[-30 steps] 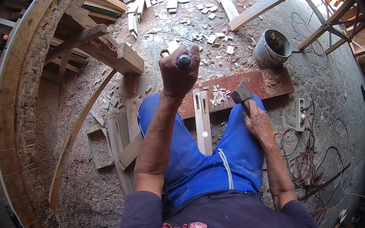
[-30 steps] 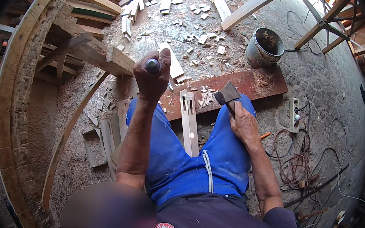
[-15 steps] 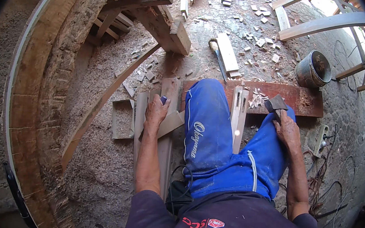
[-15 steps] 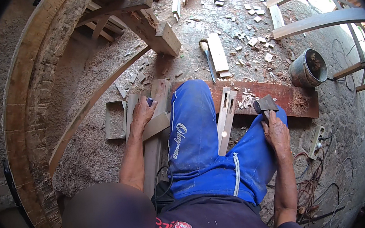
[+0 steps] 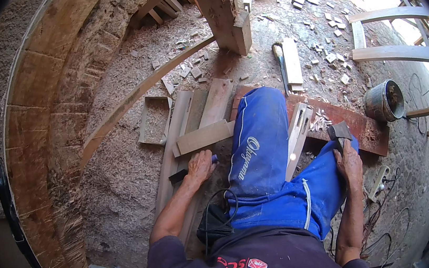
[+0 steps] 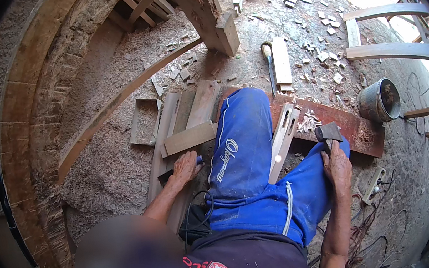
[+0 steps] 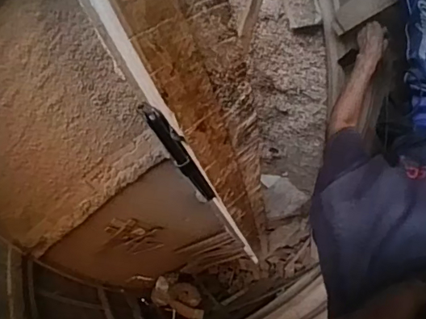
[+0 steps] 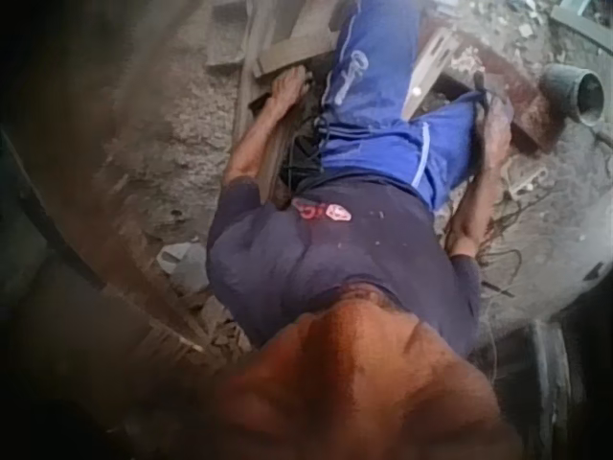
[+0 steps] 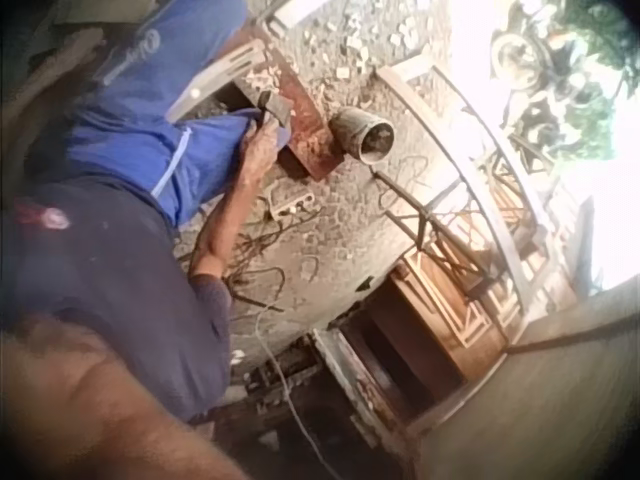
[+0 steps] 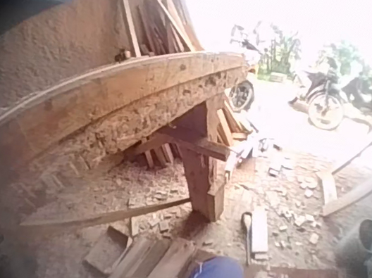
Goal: The person sits on the floor and uses a chisel and mallet to carve a wooden plank. They repeatedly strike the chisel to remove wood shavings, then switch to a hand saw to cut the plank. The person continues to refine the wood with the chisel and mallet throughout the clip.
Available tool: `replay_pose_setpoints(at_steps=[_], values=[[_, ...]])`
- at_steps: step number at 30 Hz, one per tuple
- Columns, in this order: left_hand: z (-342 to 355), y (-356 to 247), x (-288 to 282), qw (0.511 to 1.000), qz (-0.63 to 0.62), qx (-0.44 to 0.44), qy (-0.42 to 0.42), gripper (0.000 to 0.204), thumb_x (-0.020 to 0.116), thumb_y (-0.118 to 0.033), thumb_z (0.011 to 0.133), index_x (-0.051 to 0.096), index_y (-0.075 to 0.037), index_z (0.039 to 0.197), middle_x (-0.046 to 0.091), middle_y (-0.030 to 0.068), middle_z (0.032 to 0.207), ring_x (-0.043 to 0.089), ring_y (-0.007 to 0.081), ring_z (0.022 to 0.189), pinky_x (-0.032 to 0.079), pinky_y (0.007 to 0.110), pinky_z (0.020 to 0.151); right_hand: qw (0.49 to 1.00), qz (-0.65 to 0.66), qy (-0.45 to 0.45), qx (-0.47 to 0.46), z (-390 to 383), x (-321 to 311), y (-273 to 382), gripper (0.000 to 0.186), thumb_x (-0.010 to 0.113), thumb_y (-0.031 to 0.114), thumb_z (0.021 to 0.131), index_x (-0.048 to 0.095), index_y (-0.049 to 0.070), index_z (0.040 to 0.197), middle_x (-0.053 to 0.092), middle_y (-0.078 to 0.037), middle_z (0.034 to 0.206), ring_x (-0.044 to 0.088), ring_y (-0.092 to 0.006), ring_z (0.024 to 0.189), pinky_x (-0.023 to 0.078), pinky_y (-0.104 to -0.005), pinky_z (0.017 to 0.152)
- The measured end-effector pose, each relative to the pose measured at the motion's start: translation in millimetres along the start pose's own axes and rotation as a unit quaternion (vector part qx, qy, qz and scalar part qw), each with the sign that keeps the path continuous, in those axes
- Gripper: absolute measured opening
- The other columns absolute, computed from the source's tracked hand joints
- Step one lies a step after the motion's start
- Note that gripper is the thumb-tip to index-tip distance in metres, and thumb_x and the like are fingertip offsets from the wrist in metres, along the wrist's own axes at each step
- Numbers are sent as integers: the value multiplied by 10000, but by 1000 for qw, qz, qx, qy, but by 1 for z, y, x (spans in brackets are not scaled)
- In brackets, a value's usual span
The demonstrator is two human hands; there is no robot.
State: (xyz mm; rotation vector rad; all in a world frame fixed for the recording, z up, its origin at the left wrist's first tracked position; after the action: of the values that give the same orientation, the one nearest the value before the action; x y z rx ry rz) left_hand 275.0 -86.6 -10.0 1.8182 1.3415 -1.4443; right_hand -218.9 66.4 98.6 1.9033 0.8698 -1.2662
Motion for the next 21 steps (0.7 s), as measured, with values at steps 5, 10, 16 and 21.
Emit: replay_pose_setpoints(at_steps=[5,10,16,21], values=[[2,-12,-31,986,-18,-12,-166,616,784,-497,825,620,-45,1210,632,168,1147,603,363,1112,489,490,931,1000,-11,4,13,4,1,3,476,646,369,972,484,36,1270,696,-277,1032,681,-481,959,550,-571,825],[30,-23,-49,970,74,-12,-233,788,874,-405,741,525,-92,1374,603,139,1253,576,343,1183,401,506,1066,1000,3,-10,18,-3,1,-6,453,649,362,970,482,33,1232,697,-276,1024,688,-476,950,552,-567,825],[84,18,-49,994,92,-27,-43,937,890,-356,716,416,-82,1477,567,187,1308,556,390,1228,398,538,1109,1000,11,4,16,0,-1,1,425,655,360,967,482,40,1187,698,-274,1011,690,-488,947,550,-583,813],[107,-5,-152,970,-49,10,-236,937,902,-431,731,452,-25,1445,582,229,1304,592,373,1211,488,495,1040,999,34,-8,21,-2,2,-4,402,665,345,964,479,47,1159,701,-271,998,691,-493,948,551,-586,813]])
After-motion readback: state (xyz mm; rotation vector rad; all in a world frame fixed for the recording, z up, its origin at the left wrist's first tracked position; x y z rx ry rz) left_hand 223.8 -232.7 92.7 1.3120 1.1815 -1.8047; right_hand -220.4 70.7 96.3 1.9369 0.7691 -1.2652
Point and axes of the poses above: each hand's wrist, its own z-axis towards the middle knuckle, its own x-axis out of the palm, y = z × x, the point moved 4 cm from there along z, towards the middle knuckle
